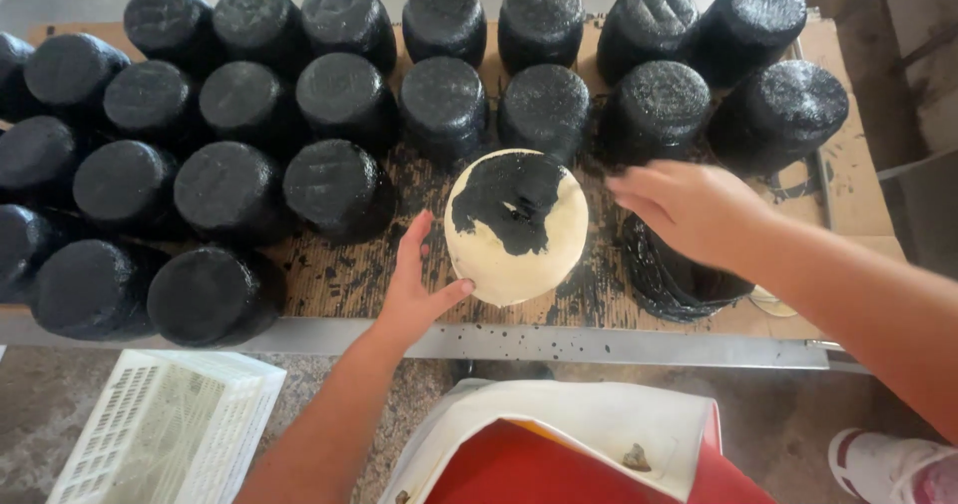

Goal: Waxing a cheese wheel using a brush and black wax

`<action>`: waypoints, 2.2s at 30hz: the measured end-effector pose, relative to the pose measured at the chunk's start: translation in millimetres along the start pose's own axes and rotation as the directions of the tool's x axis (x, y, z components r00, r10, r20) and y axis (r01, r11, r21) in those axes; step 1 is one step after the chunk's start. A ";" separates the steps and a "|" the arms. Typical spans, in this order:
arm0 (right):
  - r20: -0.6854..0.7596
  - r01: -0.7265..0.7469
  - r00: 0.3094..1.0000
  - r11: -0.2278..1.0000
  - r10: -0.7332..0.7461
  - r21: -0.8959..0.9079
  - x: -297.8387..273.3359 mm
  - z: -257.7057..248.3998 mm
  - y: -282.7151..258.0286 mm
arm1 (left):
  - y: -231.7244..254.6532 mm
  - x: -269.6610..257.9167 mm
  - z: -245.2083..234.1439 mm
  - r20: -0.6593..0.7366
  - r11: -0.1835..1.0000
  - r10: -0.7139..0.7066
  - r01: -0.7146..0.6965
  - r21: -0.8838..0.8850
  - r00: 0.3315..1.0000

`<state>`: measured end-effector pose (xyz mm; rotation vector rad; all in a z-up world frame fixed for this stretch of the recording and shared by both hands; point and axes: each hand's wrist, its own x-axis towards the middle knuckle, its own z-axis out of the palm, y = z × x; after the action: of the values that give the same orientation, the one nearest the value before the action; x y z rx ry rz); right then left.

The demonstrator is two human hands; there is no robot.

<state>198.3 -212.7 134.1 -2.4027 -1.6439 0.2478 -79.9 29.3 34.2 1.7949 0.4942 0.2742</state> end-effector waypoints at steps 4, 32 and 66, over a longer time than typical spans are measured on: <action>0.094 -0.107 0.988 0.987 0.119 -0.121 -43.0 3.9 -3.4 | 21.1 4.4 2.1 0.024 0.995 -0.097 0.097 0.020 0.995; -0.236 0.228 0.873 0.784 -0.428 -0.577 4.2 11.2 -37.2 | 15.5 12.5 29.4 -0.044 0.995 0.004 -0.008 -0.098 0.999; -0.460 -0.025 0.874 0.930 -0.158 -0.366 -15.1 41.9 -27.4 | -35.5 19.0 39.5 -0.129 0.965 0.111 -0.138 -0.221 0.985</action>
<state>157.4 -213.6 101.5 -2.3650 -1.6244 -0.6803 -52.8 11.9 -12.1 1.5918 0.4131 0.5052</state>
